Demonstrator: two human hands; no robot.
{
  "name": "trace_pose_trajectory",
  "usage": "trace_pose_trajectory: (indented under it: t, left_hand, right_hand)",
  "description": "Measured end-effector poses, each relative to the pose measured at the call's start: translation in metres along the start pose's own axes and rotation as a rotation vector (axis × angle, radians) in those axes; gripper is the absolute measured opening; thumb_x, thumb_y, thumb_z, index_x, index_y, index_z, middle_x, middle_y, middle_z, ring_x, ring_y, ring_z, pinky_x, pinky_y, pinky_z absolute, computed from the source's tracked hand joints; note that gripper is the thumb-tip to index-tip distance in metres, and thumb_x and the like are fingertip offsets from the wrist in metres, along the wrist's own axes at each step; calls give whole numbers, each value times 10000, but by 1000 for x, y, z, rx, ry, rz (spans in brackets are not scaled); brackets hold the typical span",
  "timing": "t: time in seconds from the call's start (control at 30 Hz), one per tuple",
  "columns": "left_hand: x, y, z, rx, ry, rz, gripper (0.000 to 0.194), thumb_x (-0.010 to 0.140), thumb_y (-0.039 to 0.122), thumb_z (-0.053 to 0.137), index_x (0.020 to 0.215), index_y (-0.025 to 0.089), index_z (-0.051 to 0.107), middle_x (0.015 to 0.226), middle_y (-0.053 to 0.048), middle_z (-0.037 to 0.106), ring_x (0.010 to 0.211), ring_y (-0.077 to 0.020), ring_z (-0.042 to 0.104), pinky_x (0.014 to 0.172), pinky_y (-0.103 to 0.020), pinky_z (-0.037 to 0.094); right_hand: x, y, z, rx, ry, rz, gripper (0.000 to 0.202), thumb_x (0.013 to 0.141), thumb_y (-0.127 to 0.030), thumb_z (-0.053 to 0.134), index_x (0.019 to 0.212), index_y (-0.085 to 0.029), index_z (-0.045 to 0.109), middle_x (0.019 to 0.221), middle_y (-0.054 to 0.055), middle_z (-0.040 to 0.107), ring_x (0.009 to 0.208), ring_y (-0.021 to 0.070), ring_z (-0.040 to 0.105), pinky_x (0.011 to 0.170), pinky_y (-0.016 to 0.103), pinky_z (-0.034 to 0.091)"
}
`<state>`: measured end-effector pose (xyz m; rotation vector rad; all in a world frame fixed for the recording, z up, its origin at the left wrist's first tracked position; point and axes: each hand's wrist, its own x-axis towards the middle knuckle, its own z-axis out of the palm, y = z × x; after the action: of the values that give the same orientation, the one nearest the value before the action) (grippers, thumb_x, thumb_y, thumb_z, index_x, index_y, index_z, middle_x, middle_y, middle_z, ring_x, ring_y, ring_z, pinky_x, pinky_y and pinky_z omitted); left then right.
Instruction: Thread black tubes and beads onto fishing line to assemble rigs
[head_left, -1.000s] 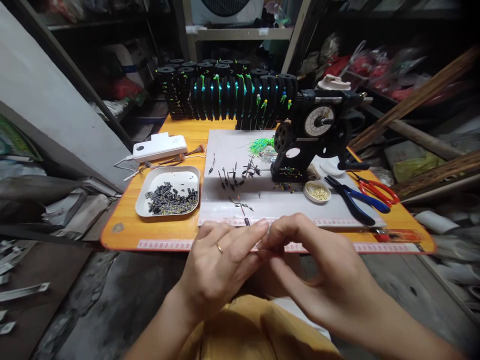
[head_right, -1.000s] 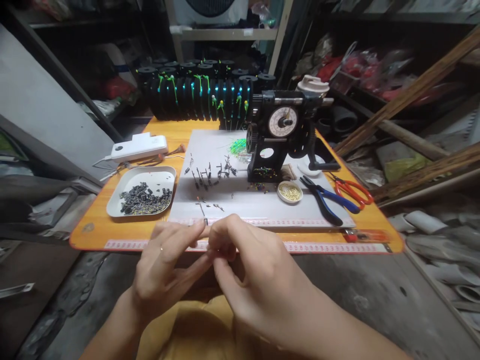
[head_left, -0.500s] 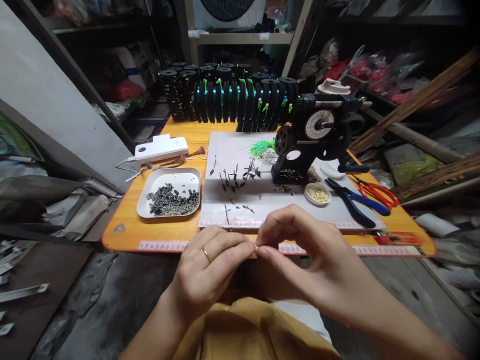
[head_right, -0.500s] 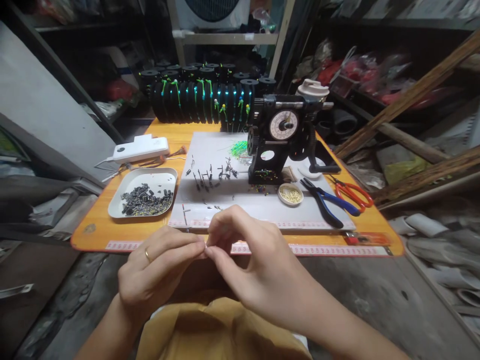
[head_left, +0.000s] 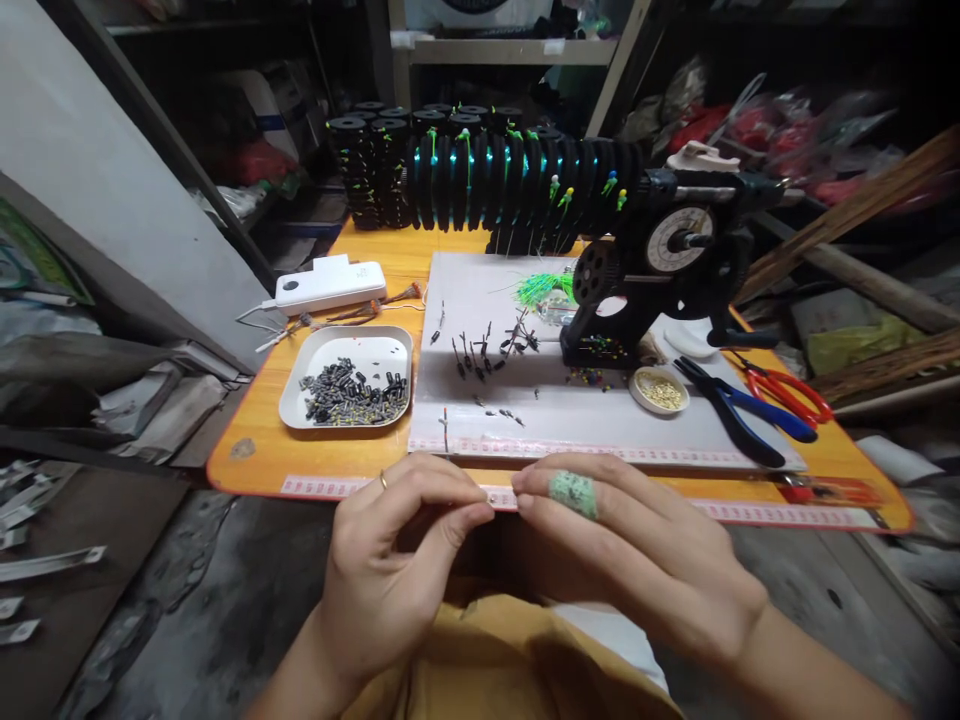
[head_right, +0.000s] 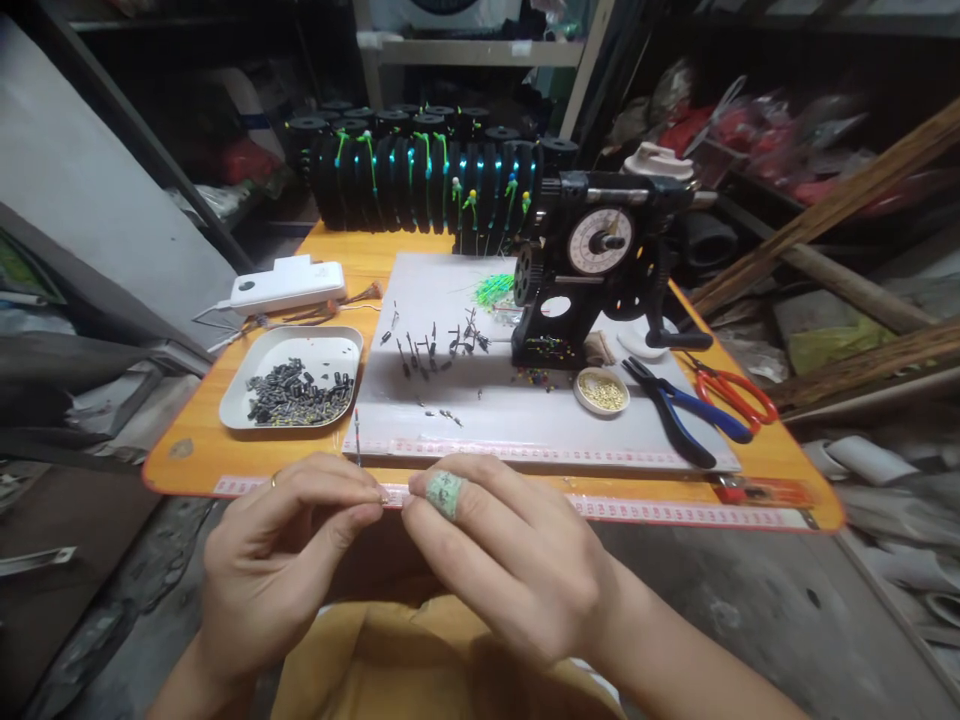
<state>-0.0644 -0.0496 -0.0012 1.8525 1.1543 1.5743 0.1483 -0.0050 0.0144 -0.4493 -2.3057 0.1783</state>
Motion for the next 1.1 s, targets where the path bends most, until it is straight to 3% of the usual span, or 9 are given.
trace_pose_trajectory:
  t: [0.17,0.3,0.37,0.43,0.53,0.73,0.9,1.1]
  left_hand:
    - [0,-3,2,-8,-9,-17,175,851,-1,680,864,173,690,755,-17,712,711,-126,685,654,-220,561]
    - [0,-3,5,17,-35,6,180,850,-9,670,867,170,687,756,-22,719,703,-129,688,657,-224,569]
    - [1,-1,4,43,-53,49,173,853,-8,666,877,163,683,761,-26,724,711,-130,691,666,-222,572]
    - [3,1,1,95,-68,107,167,852,-10,670,890,152,682,775,-32,726,722,-123,691,683,-212,569]
    - [6,3,-4,186,-82,144,162,843,-23,683,897,130,688,805,-41,725,754,-107,690,725,-180,559]
    - [11,-6,-6,171,-78,68,169,841,-35,667,866,131,679,779,-30,703,749,-92,675,691,-154,548]
    - [10,-12,0,224,-61,81,166,851,-20,675,906,136,695,796,-43,723,763,-115,695,696,-189,566]
    - [12,-10,5,106,-52,64,130,850,13,714,882,138,731,797,-51,756,737,-123,723,703,-192,600]
  right_hand:
    - [5,-6,8,288,95,286,321,904,-11,555,1104,-254,617,848,47,701,790,191,681,682,315,585]
    - [4,-10,17,585,204,609,207,926,-58,596,987,-255,609,863,11,646,816,149,657,726,256,575]
    - [2,-10,20,620,222,669,184,931,-75,606,970,-255,608,881,4,638,817,134,654,730,231,571]
    - [0,-8,22,571,215,649,215,920,-56,606,999,-256,606,902,12,641,836,142,656,741,242,569]
    - [-1,-6,20,433,167,500,313,880,10,582,1056,-249,580,893,36,650,847,182,657,730,303,569]
    - [1,-4,18,186,117,250,370,831,64,569,1037,-235,501,808,35,621,735,175,610,644,308,548]
    - [-10,0,27,72,-108,246,236,905,-16,494,949,-246,517,822,48,636,746,197,582,689,350,539]
    - [-1,1,28,140,33,220,234,892,-4,543,922,-235,517,804,40,665,698,167,583,635,311,536]
